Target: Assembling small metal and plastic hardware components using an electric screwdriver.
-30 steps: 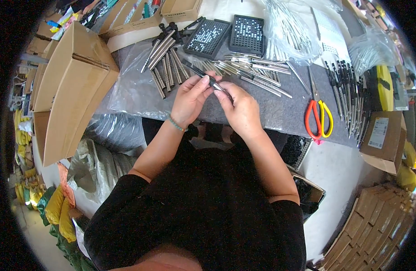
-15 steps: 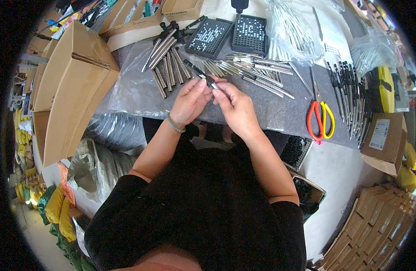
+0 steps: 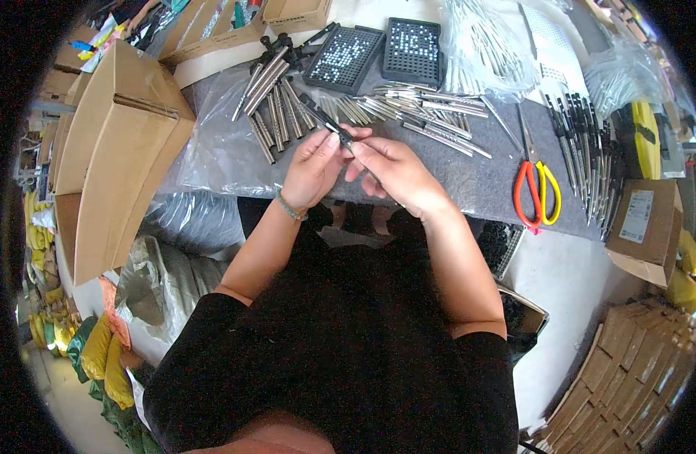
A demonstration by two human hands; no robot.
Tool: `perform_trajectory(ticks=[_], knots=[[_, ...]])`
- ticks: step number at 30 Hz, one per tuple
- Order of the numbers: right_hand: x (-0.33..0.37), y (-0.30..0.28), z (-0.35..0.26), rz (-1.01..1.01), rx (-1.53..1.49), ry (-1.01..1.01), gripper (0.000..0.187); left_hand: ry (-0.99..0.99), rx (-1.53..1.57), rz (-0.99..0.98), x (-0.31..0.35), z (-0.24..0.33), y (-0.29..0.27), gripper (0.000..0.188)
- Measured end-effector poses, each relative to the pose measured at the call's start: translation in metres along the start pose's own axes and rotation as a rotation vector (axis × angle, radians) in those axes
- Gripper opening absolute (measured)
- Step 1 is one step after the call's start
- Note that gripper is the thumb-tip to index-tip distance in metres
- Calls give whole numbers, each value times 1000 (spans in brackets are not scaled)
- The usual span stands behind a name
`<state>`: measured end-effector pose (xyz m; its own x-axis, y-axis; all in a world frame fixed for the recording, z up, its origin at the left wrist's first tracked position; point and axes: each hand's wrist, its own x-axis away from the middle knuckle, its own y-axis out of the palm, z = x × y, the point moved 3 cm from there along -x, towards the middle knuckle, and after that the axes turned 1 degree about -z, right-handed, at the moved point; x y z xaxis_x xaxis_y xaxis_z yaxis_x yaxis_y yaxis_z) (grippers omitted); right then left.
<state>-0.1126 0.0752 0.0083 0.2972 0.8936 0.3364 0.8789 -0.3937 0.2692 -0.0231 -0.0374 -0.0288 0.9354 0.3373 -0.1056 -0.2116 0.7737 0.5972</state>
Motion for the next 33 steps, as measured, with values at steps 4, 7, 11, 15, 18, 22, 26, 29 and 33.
perform_trajectory(ticks=[4, 7, 11, 15, 18, 22, 26, 29, 33], knots=[[-7, 0, 16, 82, 53, -65, 25, 16, -1, 2, -2, -2, 1, 29], [4, 17, 5, 540, 851, -568, 22, 67, -7, 36, -1, -2, 3, 29], [8, 28, -2, 799, 1264, -846, 19, 86, -24, 106, 0, -2, 2, 28], [6, 32, -3, 789, 1333, -823, 19, 106, -20, 138, 0, -3, 2, 29], [2, 28, -8, 658, 1175, -655, 19, 87, 68, 125, 0, -5, -4, 29], [-1, 21, -7, 470, 999, -511, 20, 82, 19, 126, -1, -5, -2, 30], [0, 30, -5, 610, 1186, -663, 21, 129, -4, 139, 0, -1, 2, 29], [0, 28, -3, 624, 1218, -668, 23, 123, 11, 131, -1, -3, 1, 29], [0, 31, -3, 633, 1251, -559, 26, 138, -6, 155, -1, -4, 2, 29]])
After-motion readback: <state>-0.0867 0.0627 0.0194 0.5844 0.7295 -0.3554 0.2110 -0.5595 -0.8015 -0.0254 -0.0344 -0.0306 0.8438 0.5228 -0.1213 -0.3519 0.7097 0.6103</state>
